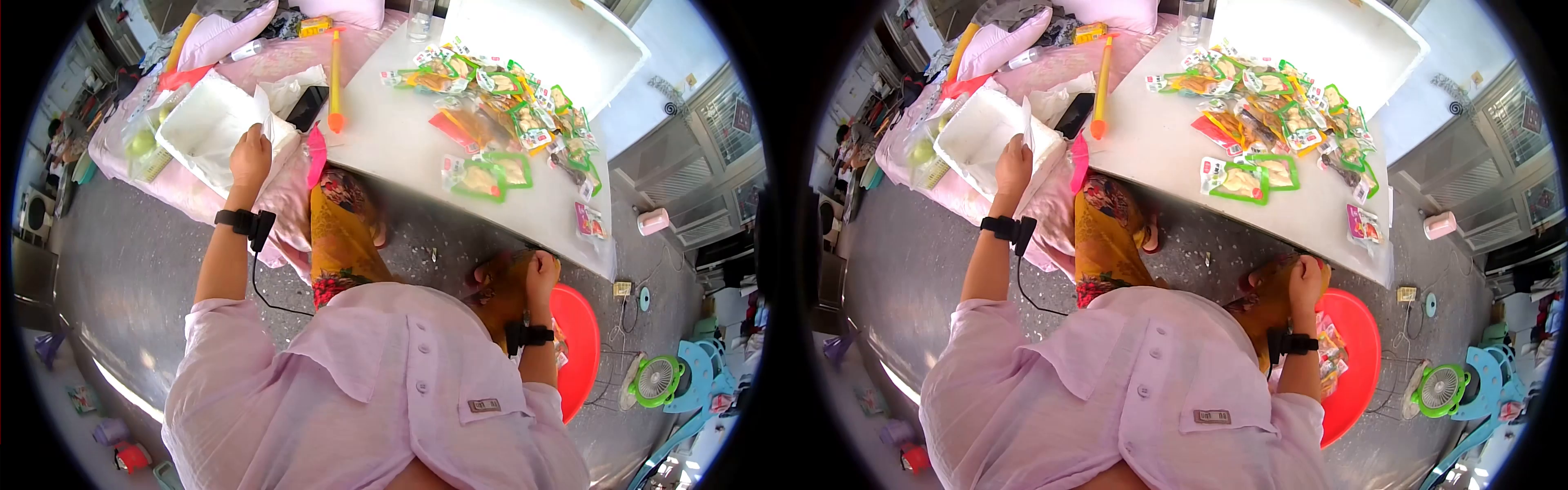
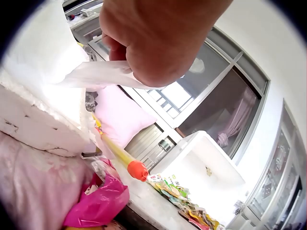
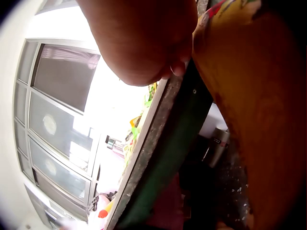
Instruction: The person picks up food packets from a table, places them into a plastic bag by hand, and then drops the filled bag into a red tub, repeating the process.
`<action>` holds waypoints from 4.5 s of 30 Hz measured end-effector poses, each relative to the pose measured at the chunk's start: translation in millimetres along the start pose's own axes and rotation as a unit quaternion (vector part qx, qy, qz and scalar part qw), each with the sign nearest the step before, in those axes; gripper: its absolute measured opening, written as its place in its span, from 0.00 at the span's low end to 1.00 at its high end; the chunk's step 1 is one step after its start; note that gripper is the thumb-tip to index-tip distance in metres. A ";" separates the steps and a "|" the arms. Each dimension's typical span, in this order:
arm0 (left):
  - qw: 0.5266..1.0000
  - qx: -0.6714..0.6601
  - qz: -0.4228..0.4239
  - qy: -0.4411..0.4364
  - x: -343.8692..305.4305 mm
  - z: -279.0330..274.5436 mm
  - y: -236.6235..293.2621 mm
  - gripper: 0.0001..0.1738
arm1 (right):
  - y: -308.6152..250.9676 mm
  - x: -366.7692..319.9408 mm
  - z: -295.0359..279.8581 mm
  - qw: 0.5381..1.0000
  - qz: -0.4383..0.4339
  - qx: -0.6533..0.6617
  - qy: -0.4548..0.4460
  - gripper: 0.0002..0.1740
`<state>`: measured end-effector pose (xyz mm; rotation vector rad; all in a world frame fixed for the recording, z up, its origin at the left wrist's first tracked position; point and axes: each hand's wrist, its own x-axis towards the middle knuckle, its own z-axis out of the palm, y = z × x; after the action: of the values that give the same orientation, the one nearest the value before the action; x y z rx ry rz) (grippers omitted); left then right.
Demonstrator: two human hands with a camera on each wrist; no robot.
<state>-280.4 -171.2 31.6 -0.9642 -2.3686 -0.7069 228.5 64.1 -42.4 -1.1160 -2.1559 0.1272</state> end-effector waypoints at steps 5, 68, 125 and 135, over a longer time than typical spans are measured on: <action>0.995 -0.017 0.089 -0.045 6.8 17.1 60.0 0.14 | -12.5 17.6 -6.6 0.997 0.060 0.021 -0.038 0.05; 0.861 -0.280 0.029 -0.424 -62.9 87.6 267.2 0.09 | -83.2 81.8 64.0 0.531 0.408 0.742 0.032 0.10; 0.883 -0.319 0.170 -0.300 -76.1 83.5 264.1 0.12 | -120.2 97.4 85.6 0.783 0.253 0.487 -0.293 0.09; 0.894 -0.295 0.165 -0.294 -82.5 101.2 255.9 0.10 | -76.8 122.7 98.9 0.994 0.008 -0.026 -0.109 0.21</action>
<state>-63.7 9.3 -22.9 -2.0344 -2.3878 -1.1530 67.1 129.7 -21.8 -1.1970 -2.3558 0.2091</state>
